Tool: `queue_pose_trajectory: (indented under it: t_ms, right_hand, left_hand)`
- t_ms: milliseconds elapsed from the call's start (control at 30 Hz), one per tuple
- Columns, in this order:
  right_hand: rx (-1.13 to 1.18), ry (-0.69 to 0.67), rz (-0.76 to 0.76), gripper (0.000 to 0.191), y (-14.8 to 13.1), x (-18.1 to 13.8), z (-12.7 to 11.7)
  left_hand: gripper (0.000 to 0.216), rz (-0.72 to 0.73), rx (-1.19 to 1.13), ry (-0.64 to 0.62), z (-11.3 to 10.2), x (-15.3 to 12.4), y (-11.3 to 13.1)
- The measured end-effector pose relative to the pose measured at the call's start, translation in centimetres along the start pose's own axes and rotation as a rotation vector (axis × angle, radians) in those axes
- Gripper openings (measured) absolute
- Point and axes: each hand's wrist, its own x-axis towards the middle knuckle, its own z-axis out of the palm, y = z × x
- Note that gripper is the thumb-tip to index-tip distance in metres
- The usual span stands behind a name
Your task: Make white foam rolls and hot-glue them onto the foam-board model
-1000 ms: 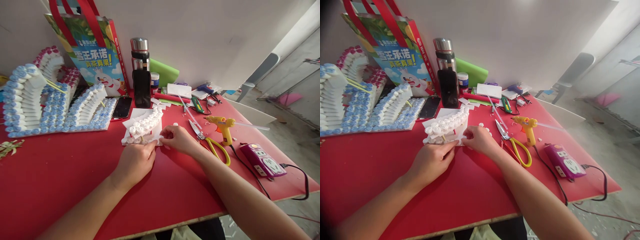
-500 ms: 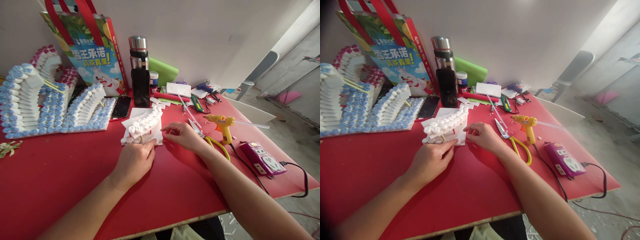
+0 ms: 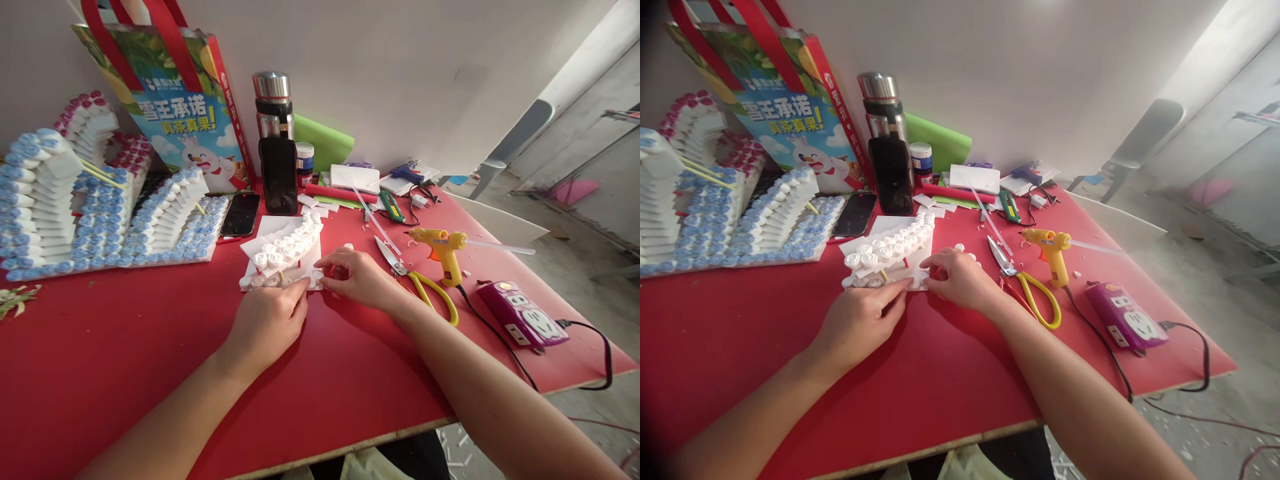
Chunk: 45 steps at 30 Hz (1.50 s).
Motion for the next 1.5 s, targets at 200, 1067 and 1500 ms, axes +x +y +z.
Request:
queue_pose_trajectory:
  t_ms: [200, 1067, 1500]
  right_hand:
    - [-0.055, 0.002, -0.043, 0.019, -0.3, 0.1, 0.2]
    - [-0.031, -0.002, -0.016, 0.022, -0.1, 0.0, -0.3]
    - [-0.034, 0.008, -0.028, 0.020, -0.3, 0.0, 0.1]
  left_hand:
    - [0.027, -0.001, -0.002, 0.003, 0.1, -0.1, -0.1]
    - [0.030, 0.012, -0.009, 0.015, 0.3, -0.1, -0.4]
    - [0.028, 0.021, -0.016, 0.022, 0.2, -0.1, -0.3]
